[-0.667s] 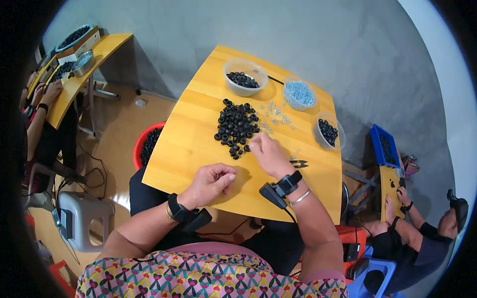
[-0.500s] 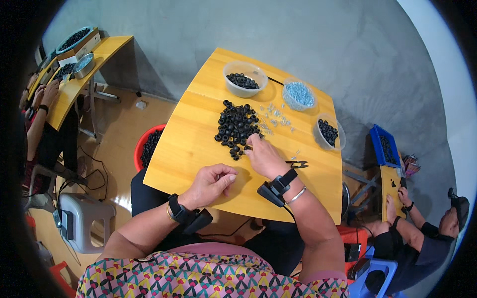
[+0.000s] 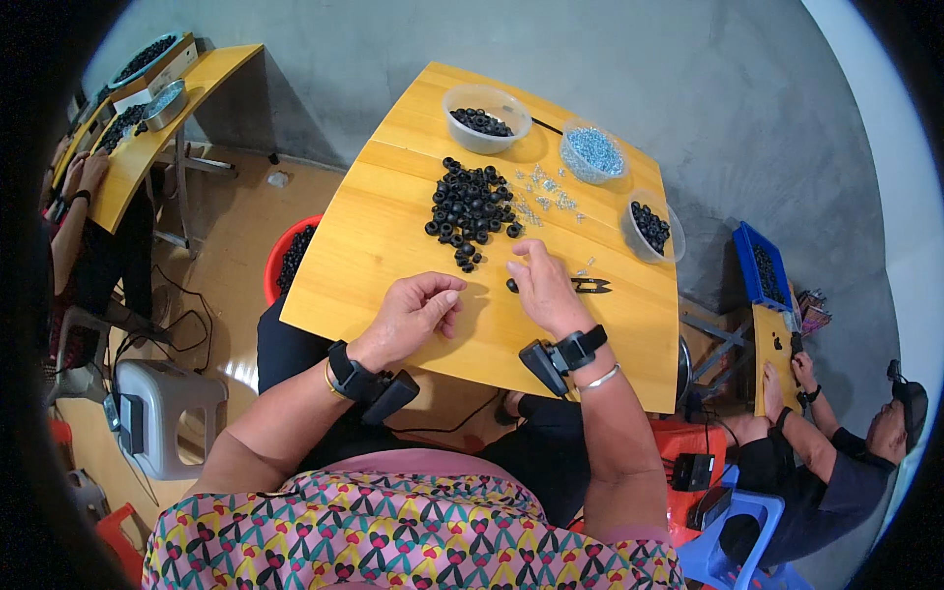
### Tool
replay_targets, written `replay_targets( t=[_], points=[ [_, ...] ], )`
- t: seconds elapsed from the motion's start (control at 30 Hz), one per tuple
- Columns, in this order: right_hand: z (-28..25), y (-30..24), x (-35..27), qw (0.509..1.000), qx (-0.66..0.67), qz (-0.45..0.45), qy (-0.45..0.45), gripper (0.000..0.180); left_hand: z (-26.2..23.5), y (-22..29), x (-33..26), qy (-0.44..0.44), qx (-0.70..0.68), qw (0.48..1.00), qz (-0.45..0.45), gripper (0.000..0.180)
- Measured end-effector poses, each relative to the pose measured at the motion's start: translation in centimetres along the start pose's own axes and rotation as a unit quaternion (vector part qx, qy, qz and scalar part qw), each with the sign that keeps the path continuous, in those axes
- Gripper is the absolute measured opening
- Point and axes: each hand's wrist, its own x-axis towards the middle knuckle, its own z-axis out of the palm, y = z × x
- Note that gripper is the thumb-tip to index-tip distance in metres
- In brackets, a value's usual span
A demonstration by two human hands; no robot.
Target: Assembling small black plastic components by hand.
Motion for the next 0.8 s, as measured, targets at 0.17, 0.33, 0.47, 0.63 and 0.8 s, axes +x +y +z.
replay_targets(
  t=[0.17,0.33,0.47,0.63,0.8],
  points=[
    [1.2,-0.9,-2.3,0.983,-0.168,-0.044,-0.05,0.024,0.2,0.0,0.0,-0.006,0.001,1.0,0.013,0.018],
    [0.8,-0.1,-3.3,0.999,-0.011,-0.023,-0.032,0.019,0.5,0.2,-0.6,-0.01,0.017,1.0,0.003,0.018],
    [-0.7,-5.6,-4.1,0.995,0.069,-0.005,-0.068,0.021,0.5,1.0,-1.3,-0.022,-0.045,0.998,-0.046,0.019],
    [-0.1,-6.4,-4.8,0.992,0.061,-0.107,-0.04,0.026,1.0,1.8,-1.8,-0.089,-0.179,0.977,-0.08,0.021],
    [-0.4,-7.4,-5.4,0.989,0.056,-0.125,-0.053,0.028,0.6,1.8,-2.0,-0.11,-0.173,0.976,-0.074,0.019]
  ],
)
